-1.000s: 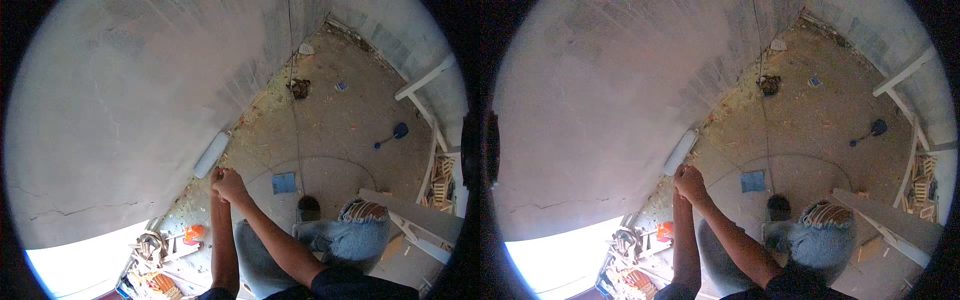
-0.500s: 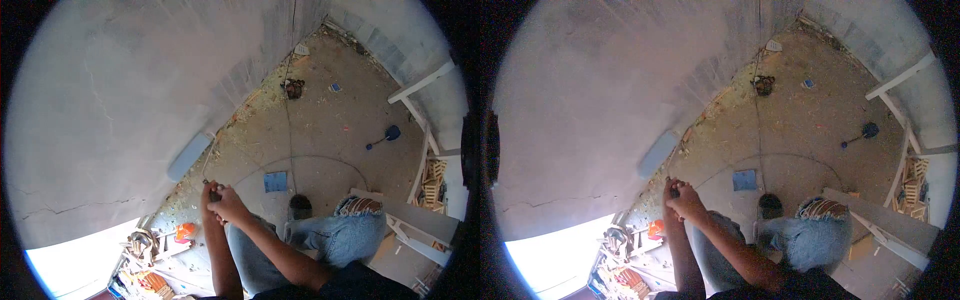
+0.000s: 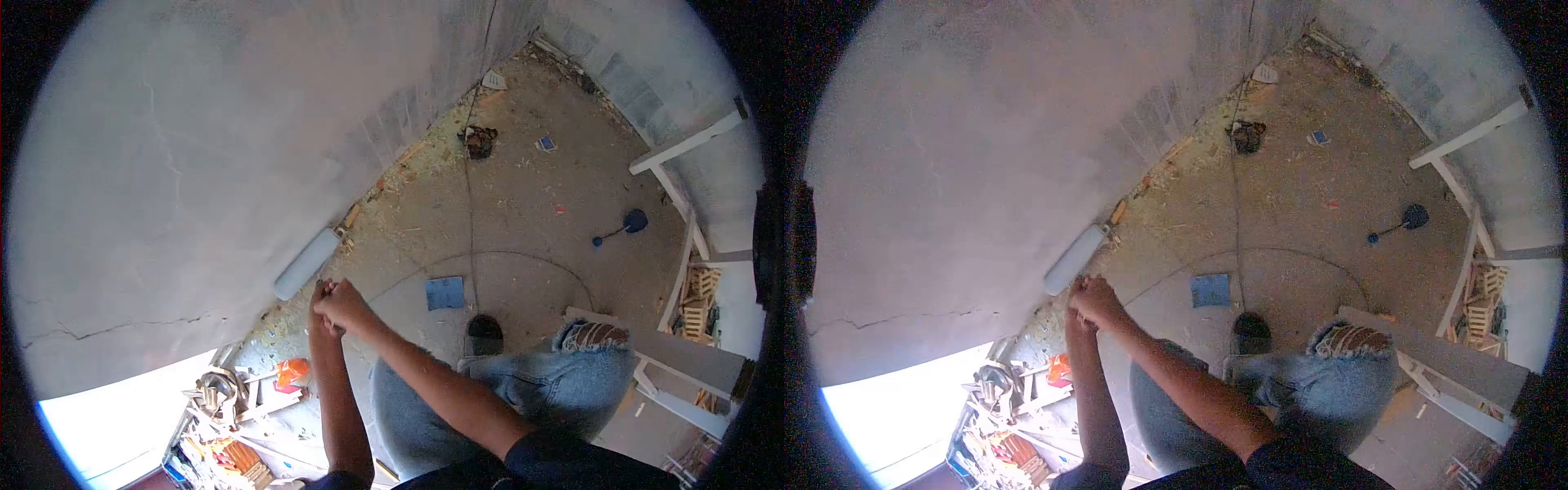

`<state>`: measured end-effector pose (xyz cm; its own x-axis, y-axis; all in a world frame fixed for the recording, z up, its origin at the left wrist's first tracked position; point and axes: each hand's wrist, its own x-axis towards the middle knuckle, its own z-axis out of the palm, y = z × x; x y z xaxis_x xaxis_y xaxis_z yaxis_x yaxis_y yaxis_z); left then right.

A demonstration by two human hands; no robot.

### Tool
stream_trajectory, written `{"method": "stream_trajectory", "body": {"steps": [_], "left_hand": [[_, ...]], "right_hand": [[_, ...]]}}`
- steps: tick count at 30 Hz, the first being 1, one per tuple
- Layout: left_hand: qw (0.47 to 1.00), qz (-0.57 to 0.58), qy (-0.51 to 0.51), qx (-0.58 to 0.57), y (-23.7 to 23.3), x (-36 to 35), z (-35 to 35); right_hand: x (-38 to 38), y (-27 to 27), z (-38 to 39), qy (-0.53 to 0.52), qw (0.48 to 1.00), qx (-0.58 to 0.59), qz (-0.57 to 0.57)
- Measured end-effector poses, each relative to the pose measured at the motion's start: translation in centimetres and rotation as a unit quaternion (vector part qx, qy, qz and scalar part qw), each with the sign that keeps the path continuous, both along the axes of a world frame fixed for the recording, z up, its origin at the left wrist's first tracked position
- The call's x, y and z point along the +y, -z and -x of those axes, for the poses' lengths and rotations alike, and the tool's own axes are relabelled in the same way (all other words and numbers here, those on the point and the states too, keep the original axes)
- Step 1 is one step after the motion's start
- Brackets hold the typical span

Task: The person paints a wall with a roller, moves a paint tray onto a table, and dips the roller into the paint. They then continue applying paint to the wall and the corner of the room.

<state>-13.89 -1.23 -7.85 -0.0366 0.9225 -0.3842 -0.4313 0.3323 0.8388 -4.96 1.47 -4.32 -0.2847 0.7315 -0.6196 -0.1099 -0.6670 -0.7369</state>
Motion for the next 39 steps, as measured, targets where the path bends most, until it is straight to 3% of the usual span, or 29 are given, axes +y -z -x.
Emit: {"method": "stream_trajectory", "body": {"steps": [2,3,4,6,7,9,11,14,17,18,19,20,23,25,27,31,39], "left_hand": [[0.995,-0.031,-0.037,0.083,-0.3,0.7,-0.3],[0.993,-0.020,-0.074,0.095,-0.5,1.0,-0.6],[0.987,0.048,-0.147,0.048,-1.4,0.6,-0.9],[0.985,0.106,-0.121,-0.069,-1.9,-0.5,0.2],[0.982,0.122,-0.090,-0.110,-1.2,-0.3,1.2],[0.979,0.143,-0.054,-0.136,1.3,1.4,2.7],[0.977,0.146,-0.059,-0.141,2.7,1.4,3.2],[0.975,0.139,-0.093,-0.148,-0.9,-1.5,2.5],[0.973,0.145,-0.076,-0.164,-0.7,-1.9,3.5],[0.972,0.150,-0.059,-0.172,0.1,-0.7,4.4],[0.969,0.158,-0.052,-0.182,0.9,0.3,4.9],[0.966,0.166,-0.047,-0.191,1.8,0.8,5.4],[0.957,0.185,-0.041,-0.218,-0.7,-0.8,4.6],[0.957,0.191,-0.038,-0.215,-4.5,-2.6,2.8],[0.968,0.176,-0.050,-0.170,-8.8,-4.4,0.9],[0.983,0.113,-0.026,-0.144,-13.0,-5.4,-0.3],[0.978,0.127,0.069,-0.148,-16.6,-7.7,-4.1]], "right_hand": [[1.6,-0.6,-0.7,-0.074,0.996,0.021,0.035],[1.4,-1.0,-0.7,-0.045,0.999,-0.006,-0.007],[-0.4,-1.4,-0.1,-0.017,0.998,-0.033,-0.042],[-3.5,-1.8,0.6,0.032,0.988,-0.096,-0.118],[-3.0,-1.6,2.2,0.144,0.879,-0.294,-0.347],[-0.5,-1.2,2.0,0.028,0.973,-0.185,-0.134],[-0.1,-0.4,2.7,-0.053,0.986,-0.099,-0.126],[-3.3,-2.8,2.3,0.020,0.987,-0.087,-0.131],[-5.1,-1.7,3.6,0.085,0.942,-0.173,-0.275],[-3.1,-2.4,3.1,0.028,0.987,-0.086,-0.134],[-1.1,-3.4,2.8,-0.031,1.000,0.002,0.004],[-0.4,-4.2,3.1,0.000,1.000,0.004,0.028],[-3.1,-2.7,3.4,-0.026,0.986,-0.090,-0.138],[-6.2,-3.6,2.5,0.009,0.994,-0.027,-0.107],[-8.4,-9.8,0.2,0.027,0.999,0.042,-0.014],[-9.9,-13.7,-1.3,-0.001,0.996,0.032,-0.078],[-12.9,-16.8,-5.3,-0.018,0.986,-0.059,-0.157]]}}
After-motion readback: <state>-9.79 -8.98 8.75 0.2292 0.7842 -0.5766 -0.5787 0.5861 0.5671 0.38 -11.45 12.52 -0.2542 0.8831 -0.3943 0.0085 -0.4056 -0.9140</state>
